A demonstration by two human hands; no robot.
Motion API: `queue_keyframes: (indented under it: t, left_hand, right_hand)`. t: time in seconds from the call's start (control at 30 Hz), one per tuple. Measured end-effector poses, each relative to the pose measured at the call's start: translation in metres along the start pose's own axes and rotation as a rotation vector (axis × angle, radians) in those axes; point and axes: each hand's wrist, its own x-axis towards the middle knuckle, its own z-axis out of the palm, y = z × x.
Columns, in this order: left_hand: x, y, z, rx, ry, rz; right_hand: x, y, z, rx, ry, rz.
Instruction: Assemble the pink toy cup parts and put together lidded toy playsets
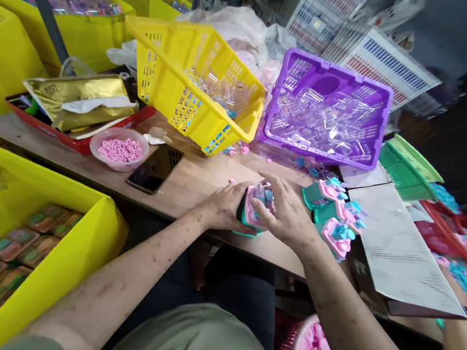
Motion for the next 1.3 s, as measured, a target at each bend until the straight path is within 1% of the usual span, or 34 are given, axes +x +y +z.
queue_keyframes:
  t: [0.07,0.17,0.33,0.4,0.57,0.8,1.07,1.3]
  left_hand:
    - [0.0,0.0,0.0,0.012,-0.008,-0.007]
    - [-0.001,0.003,-0.001,0.042,-0.014,-0.032]
    - [-0.002,0.008,-0.004,0.046,0.005,0.015]
    - [-0.003,0.011,-0.005,0.045,0.0,0.014]
    - [-0.004,0.016,-0.008,0.077,-0.032,-0.064]
    - [-0.005,0.016,-0.006,0.104,-0.035,-0.08]
    - [-0.003,0.017,-0.006,0.098,-0.061,-0.106]
    - [-0.005,0.014,-0.005,0.055,-0.035,-0.079]
  right_hand:
    - [-0.001,0.0,0.001,-0.026,0.017,-0.025]
    - [0.0,-0.002,-0.003,-0.082,0.002,-0.046]
    - [0.007,-0.012,-0.007,-0.154,0.002,-0.075]
    - [0.01,-0.014,-0.008,-0.162,0.0,-0.093]
    - [0.012,-0.018,-0.01,-0.146,-0.009,-0.063]
    - [0.008,-0.022,-0.011,-0.149,0.005,-0.002]
    - [0.011,-0.022,-0.017,-0.18,-0.028,-0.068]
    - [0.017,-0.027,-0.02,-0.21,-0.078,-0.072]
